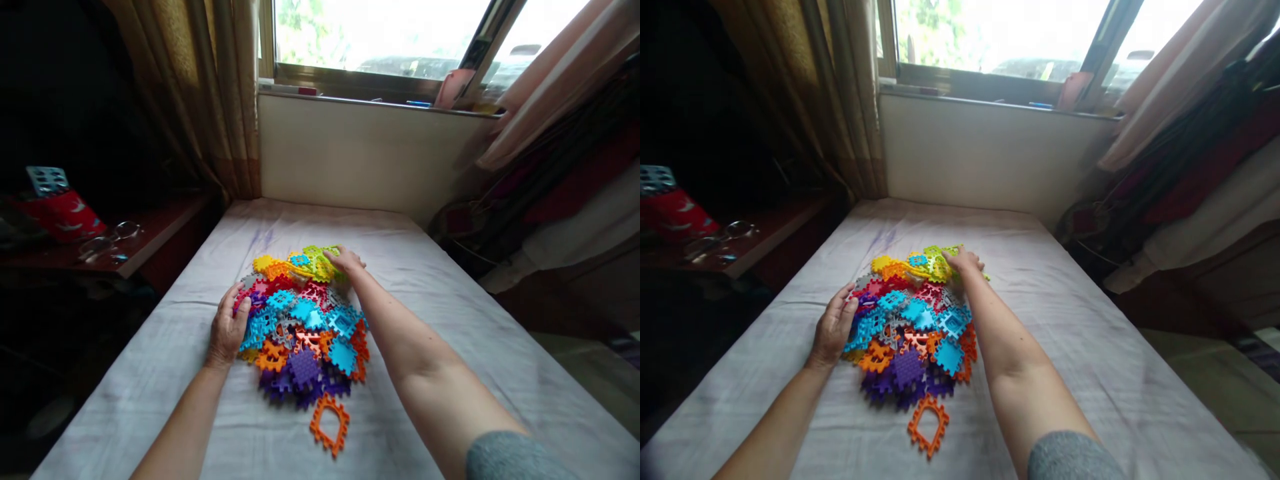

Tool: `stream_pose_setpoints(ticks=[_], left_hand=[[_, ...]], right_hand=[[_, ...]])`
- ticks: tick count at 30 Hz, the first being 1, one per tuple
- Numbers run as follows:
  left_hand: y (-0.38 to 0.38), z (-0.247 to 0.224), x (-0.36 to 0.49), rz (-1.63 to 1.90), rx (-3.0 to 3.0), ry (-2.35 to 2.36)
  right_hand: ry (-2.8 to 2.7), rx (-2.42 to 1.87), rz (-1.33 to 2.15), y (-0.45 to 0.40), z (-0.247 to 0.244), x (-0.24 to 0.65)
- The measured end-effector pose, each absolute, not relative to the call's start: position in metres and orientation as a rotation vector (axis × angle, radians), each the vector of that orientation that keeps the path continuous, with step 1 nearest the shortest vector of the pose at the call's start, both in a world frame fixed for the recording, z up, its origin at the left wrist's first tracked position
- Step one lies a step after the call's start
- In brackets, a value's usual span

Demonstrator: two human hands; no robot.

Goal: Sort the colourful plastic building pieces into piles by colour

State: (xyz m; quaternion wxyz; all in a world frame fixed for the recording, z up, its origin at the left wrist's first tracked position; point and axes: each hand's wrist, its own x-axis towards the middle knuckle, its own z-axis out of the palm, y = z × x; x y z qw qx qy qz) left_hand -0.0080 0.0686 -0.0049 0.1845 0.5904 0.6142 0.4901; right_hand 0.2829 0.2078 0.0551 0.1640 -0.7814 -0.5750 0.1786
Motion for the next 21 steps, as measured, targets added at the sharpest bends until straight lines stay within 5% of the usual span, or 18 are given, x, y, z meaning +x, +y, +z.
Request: stream_pose_setpoints(ticks=[8,21], left_hand=[[0.073,-0.012,-0.005,1.457,1.884,1.762],[0.063,-0.004,-0.009,1.369,1.901,1.804]], right_hand=[[-2.026,-1.940,0.739,0.183,0.064,0.232],[-2.250,-1.261,0.548,0.019,0.092,0.224]])
